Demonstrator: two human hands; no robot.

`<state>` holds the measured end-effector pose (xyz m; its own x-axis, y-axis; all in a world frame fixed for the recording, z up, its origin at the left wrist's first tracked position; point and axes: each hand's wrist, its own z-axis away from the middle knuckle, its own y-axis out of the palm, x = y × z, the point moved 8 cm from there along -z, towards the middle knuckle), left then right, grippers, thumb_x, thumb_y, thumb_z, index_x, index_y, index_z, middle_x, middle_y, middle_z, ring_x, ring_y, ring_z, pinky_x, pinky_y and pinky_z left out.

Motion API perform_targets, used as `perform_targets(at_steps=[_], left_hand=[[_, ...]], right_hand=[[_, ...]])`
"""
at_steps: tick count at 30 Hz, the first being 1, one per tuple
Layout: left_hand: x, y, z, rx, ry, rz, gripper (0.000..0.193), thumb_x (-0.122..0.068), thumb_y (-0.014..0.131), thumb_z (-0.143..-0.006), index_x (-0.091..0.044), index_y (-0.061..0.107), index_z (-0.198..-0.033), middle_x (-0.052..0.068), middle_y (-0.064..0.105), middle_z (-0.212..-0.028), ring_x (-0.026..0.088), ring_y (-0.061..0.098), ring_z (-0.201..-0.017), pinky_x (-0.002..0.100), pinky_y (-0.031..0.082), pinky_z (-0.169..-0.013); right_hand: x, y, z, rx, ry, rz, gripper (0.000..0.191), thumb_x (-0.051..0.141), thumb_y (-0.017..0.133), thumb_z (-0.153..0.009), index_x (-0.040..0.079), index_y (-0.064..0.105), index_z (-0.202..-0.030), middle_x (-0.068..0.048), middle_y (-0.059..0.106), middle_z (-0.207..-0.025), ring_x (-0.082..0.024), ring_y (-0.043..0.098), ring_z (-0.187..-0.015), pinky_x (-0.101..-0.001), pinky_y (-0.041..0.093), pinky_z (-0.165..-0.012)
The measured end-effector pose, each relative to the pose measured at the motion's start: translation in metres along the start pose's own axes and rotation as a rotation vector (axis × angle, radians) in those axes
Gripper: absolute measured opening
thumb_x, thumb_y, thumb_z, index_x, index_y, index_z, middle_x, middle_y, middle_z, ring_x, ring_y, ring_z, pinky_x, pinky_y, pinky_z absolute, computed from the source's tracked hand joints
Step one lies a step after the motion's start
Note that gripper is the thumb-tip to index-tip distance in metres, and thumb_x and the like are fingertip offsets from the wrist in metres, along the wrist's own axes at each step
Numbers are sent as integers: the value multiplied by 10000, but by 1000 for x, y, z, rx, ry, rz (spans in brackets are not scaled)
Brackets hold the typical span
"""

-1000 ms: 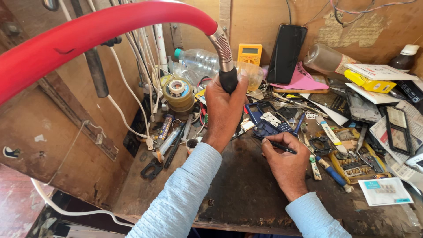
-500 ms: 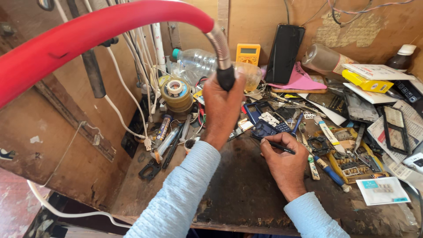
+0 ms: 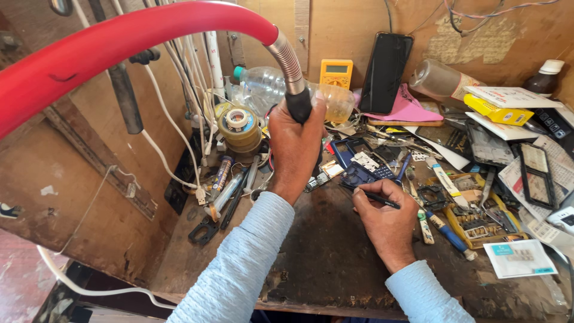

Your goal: The person uses a hot air gun to heat a small electronic component on a circuit board, then sets the gun aside and uses tweezers to adjust and inspect the component. The person handles the circuit board and tweezers throughout the task.

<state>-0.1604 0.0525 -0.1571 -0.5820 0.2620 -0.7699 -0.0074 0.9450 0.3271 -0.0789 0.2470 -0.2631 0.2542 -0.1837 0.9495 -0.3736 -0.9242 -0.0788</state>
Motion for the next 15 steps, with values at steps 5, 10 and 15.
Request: perform_targets(at_steps=[5,10,15], left_hand=[[3,4,7,25,-27,9,158,-159,690,-990,-44,636,-896,-37,613,-692,31,552,-570,223,436,-500],[2,2,1,13,-10,53,147,-158,689,-988,-49,629,-909,-39,609,-696,26,539,-567,223,430,-496],[2,6,5,30,-6,26,147,-147,701,-976,-45,630,-897,-36,617,-700,33,562,-567,226,448,-498]], right_hand=[[1,3,1,14,-16,5,82,31,743,-871,-46,717,-889,-46,711,-819,-89,688,-709,-243,607,-649],[-2,0,1,-3,2,-18,76,24,743,-860,-43,715,-882,-36,714,-825,-87,689,-705,-240,606,-645],[-2,3,1,19,-23,-34,70,24,740,-876,-40,714,-887,-36,709,-828,-82,677,-709,-235,595,-647]])
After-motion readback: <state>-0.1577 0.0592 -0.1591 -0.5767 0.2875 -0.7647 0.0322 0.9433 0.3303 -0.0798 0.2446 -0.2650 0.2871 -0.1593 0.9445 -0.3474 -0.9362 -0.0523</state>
